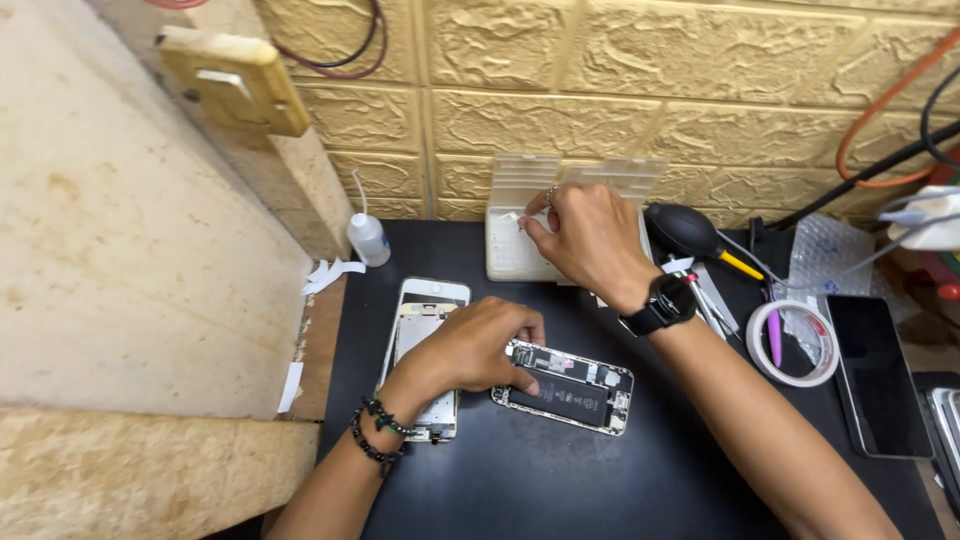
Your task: Repairing a smartphone by installing a new battery and securing internal components with a screwdriver.
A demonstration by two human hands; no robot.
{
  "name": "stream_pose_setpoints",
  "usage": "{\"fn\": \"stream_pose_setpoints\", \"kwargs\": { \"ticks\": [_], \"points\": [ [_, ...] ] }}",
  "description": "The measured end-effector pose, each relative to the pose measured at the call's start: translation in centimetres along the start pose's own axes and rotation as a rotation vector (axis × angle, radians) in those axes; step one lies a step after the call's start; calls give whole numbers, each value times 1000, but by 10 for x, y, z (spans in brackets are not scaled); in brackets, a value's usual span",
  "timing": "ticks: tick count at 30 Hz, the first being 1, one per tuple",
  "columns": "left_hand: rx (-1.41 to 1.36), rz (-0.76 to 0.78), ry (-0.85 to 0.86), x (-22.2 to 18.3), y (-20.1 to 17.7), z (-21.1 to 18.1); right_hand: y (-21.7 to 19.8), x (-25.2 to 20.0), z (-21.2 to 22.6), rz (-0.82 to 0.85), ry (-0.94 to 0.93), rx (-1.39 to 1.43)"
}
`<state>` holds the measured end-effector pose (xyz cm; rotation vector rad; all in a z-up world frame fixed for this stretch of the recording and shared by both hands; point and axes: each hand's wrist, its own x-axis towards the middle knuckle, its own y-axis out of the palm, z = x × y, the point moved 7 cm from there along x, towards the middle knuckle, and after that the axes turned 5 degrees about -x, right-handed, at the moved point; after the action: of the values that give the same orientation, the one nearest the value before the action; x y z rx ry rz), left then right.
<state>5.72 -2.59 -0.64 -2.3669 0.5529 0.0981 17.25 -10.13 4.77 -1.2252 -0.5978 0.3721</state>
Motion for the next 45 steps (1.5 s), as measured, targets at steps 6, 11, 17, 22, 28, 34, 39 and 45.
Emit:
{"fn": "stream_pose_setpoints", "kwargs": {
  "ticks": [6, 11, 17, 22, 28, 34, 39, 45],
  "points": [
    [16, 1, 7, -1, -1, 3, 14, 11, 7, 15, 111, 9],
    [23, -8, 26, 0, 2, 6, 17, 13, 8, 14, 150, 42],
    [21, -6, 32, -4, 0, 3, 24, 18, 5, 61, 145, 41],
    [1, 5, 39, -6, -2, 1, 23, 20, 4, 81, 117, 16],
    [2, 6, 38, -6, -1, 2, 10, 12, 18, 31, 85, -24],
    [-4, -3, 45, -6, 0, 1, 23, 13, 9, 21, 100, -44],
    [-8, -6, 52, -5, 0, 2, 15, 12, 21, 37, 104, -11],
    [-6, -5, 49, -6, -1, 0, 26, 21, 13, 97, 134, 66]
  ]
}}
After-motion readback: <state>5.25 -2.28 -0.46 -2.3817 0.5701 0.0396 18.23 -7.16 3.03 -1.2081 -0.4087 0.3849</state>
